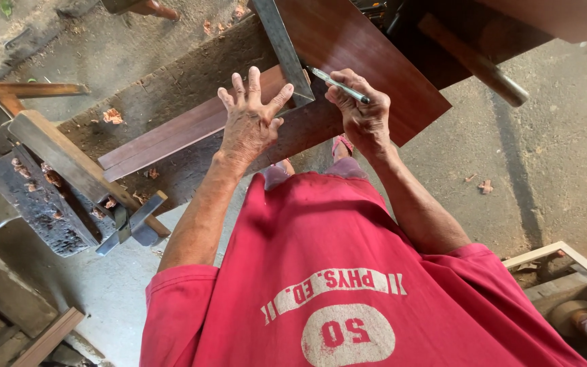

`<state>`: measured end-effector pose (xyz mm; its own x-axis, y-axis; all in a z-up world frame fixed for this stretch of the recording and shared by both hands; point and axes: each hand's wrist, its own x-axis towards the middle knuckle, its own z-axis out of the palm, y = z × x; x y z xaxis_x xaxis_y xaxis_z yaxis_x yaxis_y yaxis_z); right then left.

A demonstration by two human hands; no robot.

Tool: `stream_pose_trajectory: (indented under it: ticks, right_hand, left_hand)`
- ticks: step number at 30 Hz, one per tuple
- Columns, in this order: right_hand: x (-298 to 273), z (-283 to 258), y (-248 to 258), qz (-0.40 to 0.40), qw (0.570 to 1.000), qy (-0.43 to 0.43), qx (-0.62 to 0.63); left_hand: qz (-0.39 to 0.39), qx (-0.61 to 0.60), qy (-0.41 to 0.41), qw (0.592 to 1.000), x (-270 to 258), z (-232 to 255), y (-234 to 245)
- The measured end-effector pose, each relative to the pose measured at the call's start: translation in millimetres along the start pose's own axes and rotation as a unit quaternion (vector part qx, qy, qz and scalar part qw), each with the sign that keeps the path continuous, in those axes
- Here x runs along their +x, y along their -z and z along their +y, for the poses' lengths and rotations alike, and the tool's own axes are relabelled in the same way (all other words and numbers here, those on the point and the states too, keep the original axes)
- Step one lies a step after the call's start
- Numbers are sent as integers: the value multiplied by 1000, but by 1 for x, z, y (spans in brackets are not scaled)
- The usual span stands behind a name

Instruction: Measuring wooden planks with a tape measure and marking lines with a square and pen.

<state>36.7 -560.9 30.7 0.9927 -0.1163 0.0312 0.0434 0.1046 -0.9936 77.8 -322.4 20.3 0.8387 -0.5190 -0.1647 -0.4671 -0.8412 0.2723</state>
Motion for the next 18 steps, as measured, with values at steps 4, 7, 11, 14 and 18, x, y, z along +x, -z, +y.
stream_pose_trajectory:
  ticks: [4, 7, 11, 14, 18]
  right_hand:
    - [1, 7, 0, -7, 999, -6, -47]
    - [1, 7, -2, -11, 999, -8, -41]
    - [1, 7, -2, -16, 998, 4, -55]
    - [4, -2, -3, -24, 996, 1, -89]
    - [6, -5, -5, -16, 995, -5, -103]
  left_hand:
    - [-11, -19, 7, 1000, 0, 0, 2]
    - [-11, -26, 8, 1000, 0, 0, 3]
    - [-10, -23, 6, 1000, 0, 0, 2]
    - [4, 4, -3, 1000, 1, 1, 1]
    - [21, 8, 1, 1000, 1, 4, 2]
